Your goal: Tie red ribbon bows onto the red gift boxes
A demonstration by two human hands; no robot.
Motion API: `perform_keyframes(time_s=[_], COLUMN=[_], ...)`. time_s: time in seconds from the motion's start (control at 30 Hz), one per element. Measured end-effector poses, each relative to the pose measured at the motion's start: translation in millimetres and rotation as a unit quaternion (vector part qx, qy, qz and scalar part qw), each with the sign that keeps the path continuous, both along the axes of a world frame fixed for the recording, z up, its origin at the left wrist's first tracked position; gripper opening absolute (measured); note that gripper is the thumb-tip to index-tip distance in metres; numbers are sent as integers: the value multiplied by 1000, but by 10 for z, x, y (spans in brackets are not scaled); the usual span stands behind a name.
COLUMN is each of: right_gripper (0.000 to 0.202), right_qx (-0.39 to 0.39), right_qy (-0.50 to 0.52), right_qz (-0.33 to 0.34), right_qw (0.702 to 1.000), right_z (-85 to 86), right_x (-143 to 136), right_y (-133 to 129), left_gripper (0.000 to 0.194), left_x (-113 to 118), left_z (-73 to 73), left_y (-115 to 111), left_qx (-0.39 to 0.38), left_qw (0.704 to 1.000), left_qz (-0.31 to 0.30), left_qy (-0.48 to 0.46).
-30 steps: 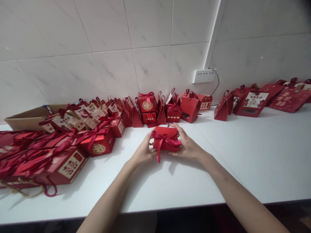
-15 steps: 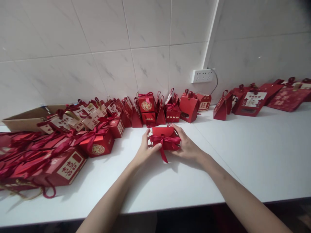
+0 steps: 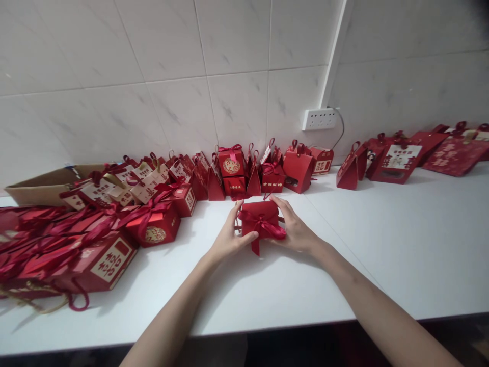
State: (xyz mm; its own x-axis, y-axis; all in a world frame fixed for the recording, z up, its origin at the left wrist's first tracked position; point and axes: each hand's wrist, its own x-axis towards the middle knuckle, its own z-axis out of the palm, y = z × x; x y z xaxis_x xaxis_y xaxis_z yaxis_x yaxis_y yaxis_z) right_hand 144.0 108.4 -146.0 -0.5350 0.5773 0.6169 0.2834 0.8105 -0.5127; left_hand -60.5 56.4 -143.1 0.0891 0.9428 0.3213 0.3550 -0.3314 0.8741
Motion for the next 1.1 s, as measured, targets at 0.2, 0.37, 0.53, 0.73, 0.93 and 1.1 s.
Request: perform_keyframes(time_s=[0.2, 0.37, 0.53, 0.73, 0.93, 1.1], right_gripper=[94, 72, 29, 31, 45, 58], right_qx=[-107, -372, -635, -665, -611, -388], right_qy=[97, 336, 414, 410, 343, 270], right_qz=[-24, 62, 174, 235, 212, 157], right_qw=[989, 863, 629, 578, 681, 867], right_z=[58, 167, 198, 125, 124, 124], right_x=[-41, -38, -42, -170, -185, -186], right_y=[-48, -25, -53, -210, -222, -240], left_gripper=[67, 31, 20, 28, 24, 18], left_x=[-7, -76, -90, -51, -51, -84], left_z=[-2, 22, 43, 30, 16, 41], left_y=[4, -4, -23, -40, -31, 7], left_qx=[116, 297, 327, 352, 332, 219], left_qw=[991, 921, 908, 905, 918, 953], left_qz=[32, 200, 219, 151, 148, 210], left_qy=[58, 152, 146, 188, 156, -12])
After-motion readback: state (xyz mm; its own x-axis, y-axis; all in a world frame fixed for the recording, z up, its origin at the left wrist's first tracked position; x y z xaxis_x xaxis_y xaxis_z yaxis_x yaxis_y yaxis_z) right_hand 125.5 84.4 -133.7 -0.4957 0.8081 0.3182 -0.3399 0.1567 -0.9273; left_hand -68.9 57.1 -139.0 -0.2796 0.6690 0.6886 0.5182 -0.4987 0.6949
